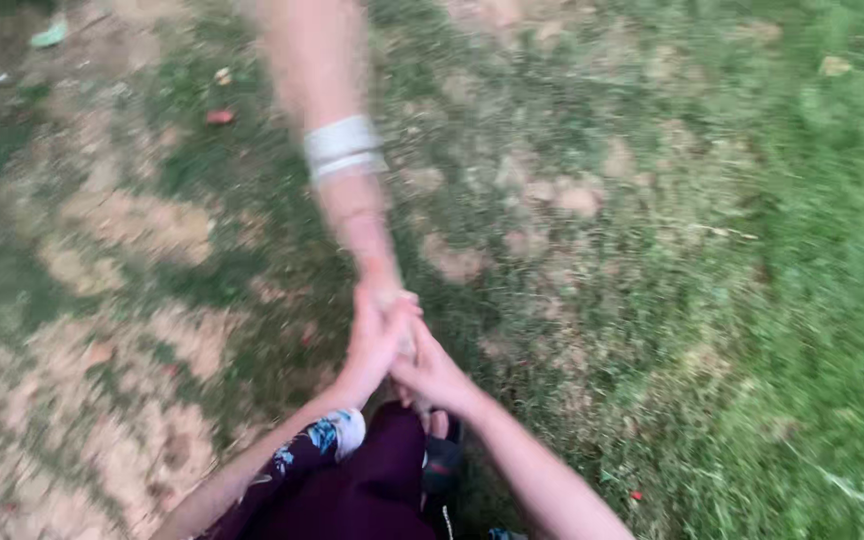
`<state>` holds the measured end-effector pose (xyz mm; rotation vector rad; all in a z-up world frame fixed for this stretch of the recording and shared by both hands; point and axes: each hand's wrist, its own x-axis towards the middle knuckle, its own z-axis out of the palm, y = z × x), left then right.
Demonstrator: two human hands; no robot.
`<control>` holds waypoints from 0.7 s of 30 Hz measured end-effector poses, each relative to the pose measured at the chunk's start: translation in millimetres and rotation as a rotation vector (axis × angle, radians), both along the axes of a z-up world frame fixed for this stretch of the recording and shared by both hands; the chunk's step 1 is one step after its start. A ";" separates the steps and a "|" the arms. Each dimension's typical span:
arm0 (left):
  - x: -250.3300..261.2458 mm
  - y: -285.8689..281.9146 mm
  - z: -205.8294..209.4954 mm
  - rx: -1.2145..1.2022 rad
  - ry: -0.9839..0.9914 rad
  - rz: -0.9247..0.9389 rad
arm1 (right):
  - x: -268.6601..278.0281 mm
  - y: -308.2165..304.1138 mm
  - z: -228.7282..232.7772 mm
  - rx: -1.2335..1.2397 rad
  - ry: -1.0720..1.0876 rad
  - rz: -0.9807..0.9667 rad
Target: The person sweeps leaves and debris across a yard and lawn using a broom, occasionally picking up small pieces of vegetation by hand.
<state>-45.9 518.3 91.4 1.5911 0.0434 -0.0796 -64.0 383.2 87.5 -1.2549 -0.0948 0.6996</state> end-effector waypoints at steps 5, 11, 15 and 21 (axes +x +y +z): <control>0.8 69.3 -98.7 -0.131 0.355 0.590 | 39.1 63.9 -36.2 -0.252 0.077 0.431; 61.4 12.1 -87.2 0.458 0.232 -0.623 | -46.5 76.2 -24.3 0.022 0.228 -0.580; 70.3 -3.0 -31.4 0.225 0.094 -0.739 | -30.3 69.2 6.3 0.118 0.083 -0.676; 113.5 76.2 -32.2 0.208 0.118 -0.256 | 52.5 91.6 7.2 0.000 -0.158 -0.207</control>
